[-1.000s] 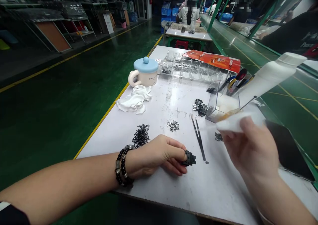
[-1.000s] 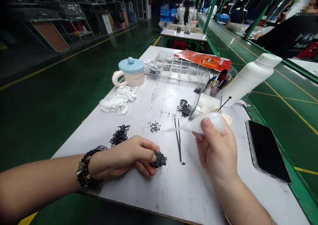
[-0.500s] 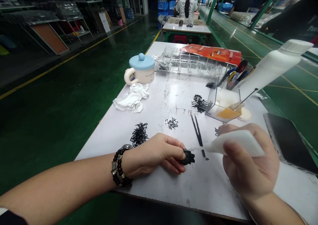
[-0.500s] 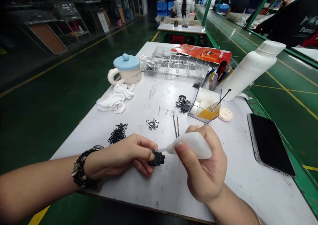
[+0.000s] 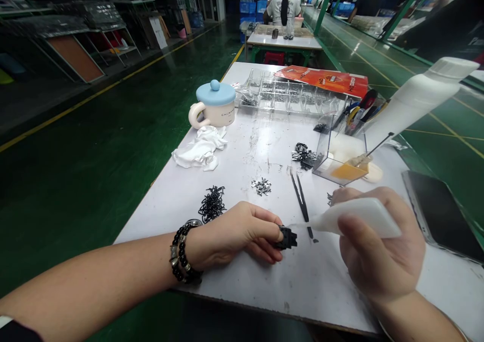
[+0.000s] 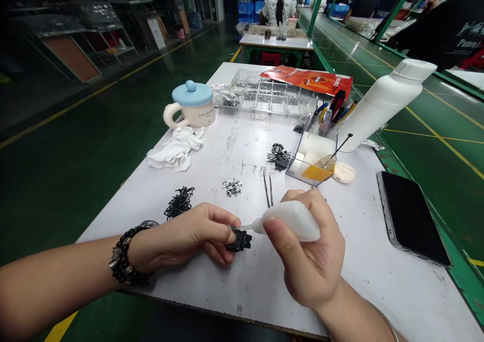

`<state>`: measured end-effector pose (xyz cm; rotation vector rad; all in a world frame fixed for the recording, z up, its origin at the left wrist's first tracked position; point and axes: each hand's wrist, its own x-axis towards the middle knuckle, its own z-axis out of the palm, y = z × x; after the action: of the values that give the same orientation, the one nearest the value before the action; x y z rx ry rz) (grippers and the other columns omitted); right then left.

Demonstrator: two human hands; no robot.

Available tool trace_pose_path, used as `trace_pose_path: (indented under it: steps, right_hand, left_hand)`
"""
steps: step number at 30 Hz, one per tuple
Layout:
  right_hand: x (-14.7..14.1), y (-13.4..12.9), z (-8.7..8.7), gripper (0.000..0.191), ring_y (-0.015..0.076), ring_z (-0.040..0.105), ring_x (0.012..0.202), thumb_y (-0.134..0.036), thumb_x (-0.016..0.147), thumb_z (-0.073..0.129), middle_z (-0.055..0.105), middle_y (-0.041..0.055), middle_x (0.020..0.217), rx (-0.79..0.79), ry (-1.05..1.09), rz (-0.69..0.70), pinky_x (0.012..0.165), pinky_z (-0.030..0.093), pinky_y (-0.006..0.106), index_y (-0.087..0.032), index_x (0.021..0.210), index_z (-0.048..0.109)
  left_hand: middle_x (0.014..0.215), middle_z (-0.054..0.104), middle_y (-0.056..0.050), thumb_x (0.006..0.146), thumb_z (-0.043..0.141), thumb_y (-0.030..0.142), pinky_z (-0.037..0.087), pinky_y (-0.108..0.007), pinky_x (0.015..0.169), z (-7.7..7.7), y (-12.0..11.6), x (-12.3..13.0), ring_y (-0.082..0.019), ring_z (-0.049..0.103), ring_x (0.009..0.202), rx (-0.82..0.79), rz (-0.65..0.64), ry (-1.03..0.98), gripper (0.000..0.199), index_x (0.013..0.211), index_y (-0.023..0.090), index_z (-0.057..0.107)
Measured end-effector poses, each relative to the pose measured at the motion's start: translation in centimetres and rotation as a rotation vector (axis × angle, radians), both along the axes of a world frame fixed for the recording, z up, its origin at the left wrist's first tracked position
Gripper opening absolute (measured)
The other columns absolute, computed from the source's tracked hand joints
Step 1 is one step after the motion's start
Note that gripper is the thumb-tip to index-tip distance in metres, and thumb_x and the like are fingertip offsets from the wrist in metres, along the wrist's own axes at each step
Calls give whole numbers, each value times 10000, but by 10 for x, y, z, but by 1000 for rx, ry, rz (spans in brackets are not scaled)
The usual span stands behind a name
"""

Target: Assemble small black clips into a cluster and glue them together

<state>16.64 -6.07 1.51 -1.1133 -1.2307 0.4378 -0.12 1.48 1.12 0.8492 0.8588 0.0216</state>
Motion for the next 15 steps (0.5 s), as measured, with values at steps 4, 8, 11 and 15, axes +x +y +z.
trace_pose_path:
  steps: [4, 8, 11, 15]
  right_hand:
    - [0, -1, 0, 110, 169, 462, 595, -264, 816, 607, 489, 9, 647, 11, 12, 45, 573, 349, 346, -229, 725, 558]
    - [-1, -1, 1, 113, 169, 456, 592, -262, 813, 609, 480, 6, 643, 26, 17, 30, 577, 344, 349, -225, 719, 559]
    - [0, -1, 1, 107, 167, 449, 579, -265, 816, 605, 477, 8, 641, 8, 12, 33, 567, 343, 350, -228, 727, 559]
    - [0, -1, 1, 122, 174, 452, 571, -276, 811, 606, 483, 12, 635, 12, 12, 17, 552, 346, 353, -232, 718, 541]
  left_hand:
    - [591, 653, -17, 640, 636, 139, 542, -219, 568, 3, 0, 1, -130, 648, 570, -2, -1, 19, 60, 697, 136, 652]
    - [589, 648, -13, 643, 638, 140, 541, -212, 559, 2, 0, 1, -126, 646, 565, 1, 0, 12, 60, 703, 136, 648]
    - [594, 652, -16, 657, 628, 144, 545, -210, 566, -1, 0, 0, -124, 649, 574, 7, -11, -7, 47, 698, 136, 649]
    - [594, 655, -13, 654, 633, 151, 551, -217, 562, -5, 0, -1, -129, 651, 569, 10, 4, -24, 49, 697, 140, 653]
